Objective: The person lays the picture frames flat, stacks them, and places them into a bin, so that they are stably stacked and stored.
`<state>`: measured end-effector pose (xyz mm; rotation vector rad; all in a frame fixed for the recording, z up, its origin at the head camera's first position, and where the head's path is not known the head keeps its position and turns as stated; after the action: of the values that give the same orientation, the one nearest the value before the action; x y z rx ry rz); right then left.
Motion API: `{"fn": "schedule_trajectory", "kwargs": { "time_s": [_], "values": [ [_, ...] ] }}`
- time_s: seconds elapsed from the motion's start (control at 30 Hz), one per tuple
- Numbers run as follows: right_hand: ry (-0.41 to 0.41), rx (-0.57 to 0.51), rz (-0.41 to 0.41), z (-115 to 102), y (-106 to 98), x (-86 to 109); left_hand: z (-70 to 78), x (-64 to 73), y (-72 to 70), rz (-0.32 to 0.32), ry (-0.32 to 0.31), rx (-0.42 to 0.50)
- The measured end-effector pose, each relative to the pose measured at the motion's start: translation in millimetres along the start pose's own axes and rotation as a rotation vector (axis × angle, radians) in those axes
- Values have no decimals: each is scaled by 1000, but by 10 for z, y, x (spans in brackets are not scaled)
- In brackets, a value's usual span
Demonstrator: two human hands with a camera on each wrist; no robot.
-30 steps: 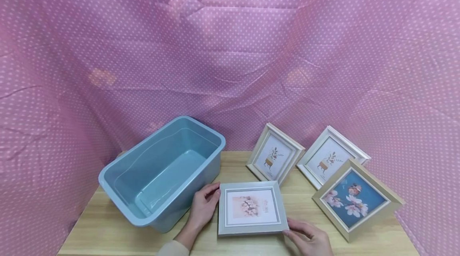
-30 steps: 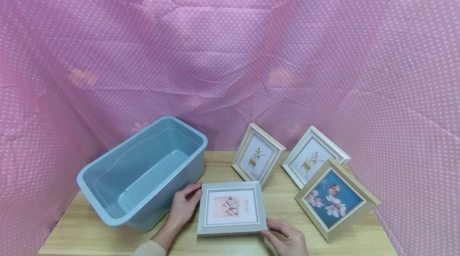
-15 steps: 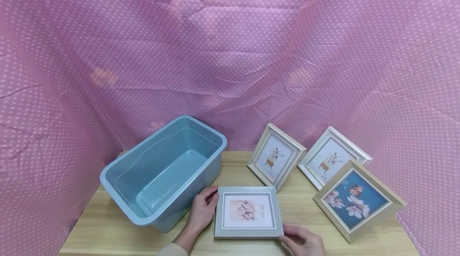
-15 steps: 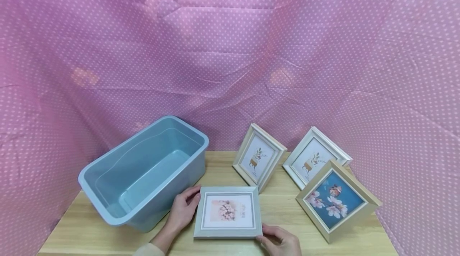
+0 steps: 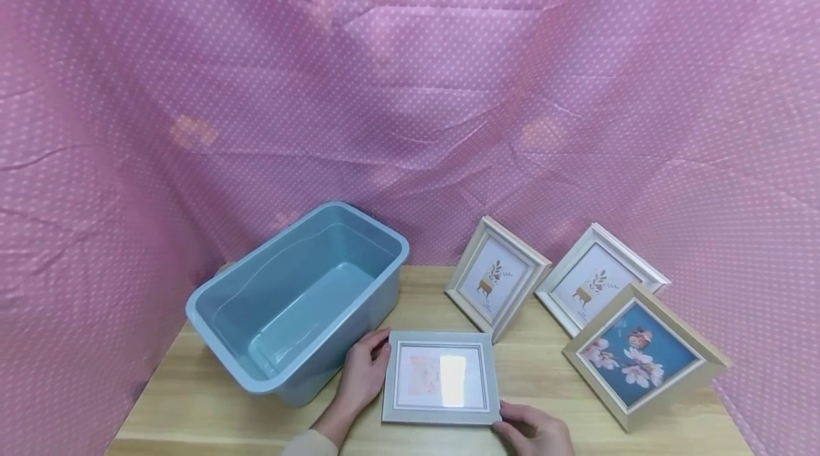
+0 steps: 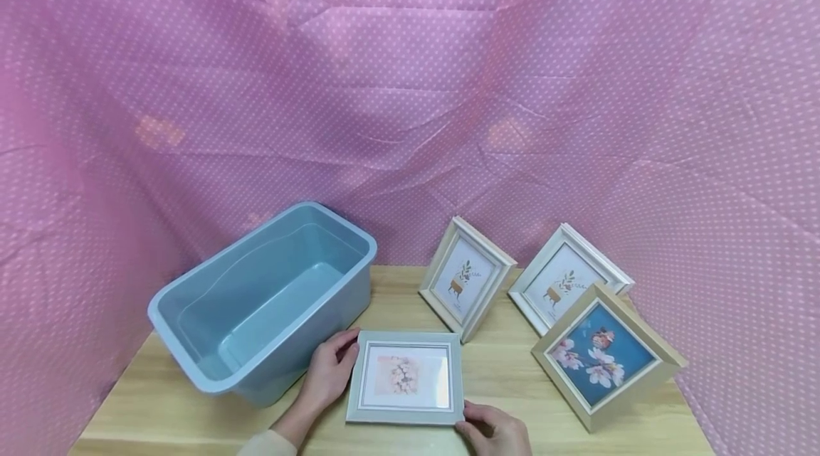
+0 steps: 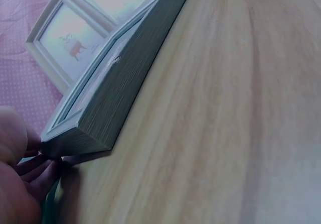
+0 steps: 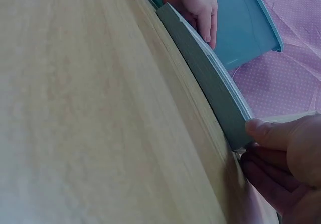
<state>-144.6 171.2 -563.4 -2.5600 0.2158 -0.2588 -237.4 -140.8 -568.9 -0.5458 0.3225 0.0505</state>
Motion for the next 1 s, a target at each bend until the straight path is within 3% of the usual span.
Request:
{"fn": "schedule_trajectory", "kwargs": {
  "time_s": [0.2,0.4,0.57,0.77,1.0],
  "values": [
    [20,52,-30,-3,21,-14,1,-3,4,-21,-7,-43],
    [-98,91,50,-56,7,17,17,-7,-7,-31,2,-51],
    [-120,130,68,-67,3,29,36,-6,-21,-25,18,-64],
    [-102,197,56,-70,3,24,53,-1,-19,-24,11,-101],
    [-15,205,2,-48,-10,-2,49,22,-15,-23,0,-115]
  ]
}}
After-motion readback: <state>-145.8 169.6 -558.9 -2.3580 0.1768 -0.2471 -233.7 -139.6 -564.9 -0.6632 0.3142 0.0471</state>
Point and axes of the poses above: each hand's wrist, its own x-axis away from the middle knuckle, its own y-axis out of the palm, z = x × y, the point moved 7 cm from there along -x, towards the middle knuckle, and after that the axes turned 12 degrees about y, right-handed, at the moved point
